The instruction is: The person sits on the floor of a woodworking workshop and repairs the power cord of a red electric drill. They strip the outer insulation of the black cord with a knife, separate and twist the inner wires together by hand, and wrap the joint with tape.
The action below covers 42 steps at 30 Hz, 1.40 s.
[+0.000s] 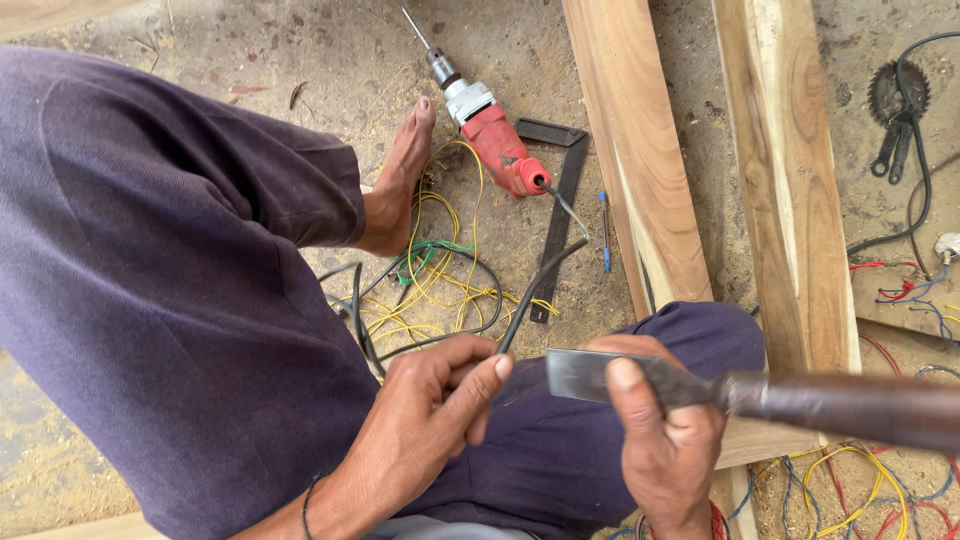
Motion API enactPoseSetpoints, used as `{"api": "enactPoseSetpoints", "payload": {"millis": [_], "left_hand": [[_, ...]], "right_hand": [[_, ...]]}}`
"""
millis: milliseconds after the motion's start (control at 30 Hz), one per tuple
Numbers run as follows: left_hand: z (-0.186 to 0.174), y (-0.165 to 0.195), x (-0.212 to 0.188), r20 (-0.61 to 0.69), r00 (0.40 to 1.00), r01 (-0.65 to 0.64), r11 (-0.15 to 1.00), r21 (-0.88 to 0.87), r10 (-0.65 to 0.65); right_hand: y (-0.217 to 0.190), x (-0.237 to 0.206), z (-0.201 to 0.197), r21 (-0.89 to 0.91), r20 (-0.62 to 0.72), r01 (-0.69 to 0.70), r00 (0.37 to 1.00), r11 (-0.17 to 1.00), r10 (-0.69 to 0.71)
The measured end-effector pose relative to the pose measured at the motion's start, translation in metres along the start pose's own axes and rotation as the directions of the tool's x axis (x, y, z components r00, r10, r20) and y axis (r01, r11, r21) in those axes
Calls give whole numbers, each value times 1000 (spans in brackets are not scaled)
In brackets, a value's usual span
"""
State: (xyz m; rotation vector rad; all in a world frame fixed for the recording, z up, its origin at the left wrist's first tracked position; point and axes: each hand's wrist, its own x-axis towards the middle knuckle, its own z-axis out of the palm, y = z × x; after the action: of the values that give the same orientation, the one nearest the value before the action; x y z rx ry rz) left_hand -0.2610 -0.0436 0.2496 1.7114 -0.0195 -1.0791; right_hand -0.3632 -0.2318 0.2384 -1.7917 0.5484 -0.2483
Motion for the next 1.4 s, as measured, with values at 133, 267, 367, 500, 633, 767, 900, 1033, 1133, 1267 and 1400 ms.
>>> {"api": "enactPoseSetpoints", "payload": {"millis": [133,267,367,500,633,767,900,1033,1133,1267,1400], "left_hand": [[-1,2,-1,162,987,-3,995,99,-13],[3,-4,0,259,964,-93,989,112,62],[4,-14,-1,315,949,-78,983,164,23],[8,-31,0,330,940,-157,971,181,90],[13,-47,5,338,920,-279,938,207,199],[9,-54,14,238,930,-353,862,364,280],[1,-47,28,60,931,-344,814,468,359],[-1,-32,89,-259,729,-515,757,402,633],[10,-27,164,-283,938,-199,980,30,199],[24,-45,232,31,991,126,823,-553,-130],[30,-75,260,166,966,256,662,-704,-197]], "right_hand": [[17,11,-6,382,-41,-134,986,914,162],[42,21,-16,397,-55,-153,980,905,190],[60,29,-13,310,16,-222,973,924,228],[80,63,10,357,50,-392,914,848,402],[99,94,37,430,166,-512,855,744,492],[114,103,57,459,204,-530,844,713,496],[121,101,67,506,180,-501,858,702,482],[119,97,70,527,141,-493,854,693,500],[114,99,72,525,121,-479,860,704,496],[107,98,76,552,125,-505,837,663,533],[110,93,74,575,124,-453,871,681,474]]}}
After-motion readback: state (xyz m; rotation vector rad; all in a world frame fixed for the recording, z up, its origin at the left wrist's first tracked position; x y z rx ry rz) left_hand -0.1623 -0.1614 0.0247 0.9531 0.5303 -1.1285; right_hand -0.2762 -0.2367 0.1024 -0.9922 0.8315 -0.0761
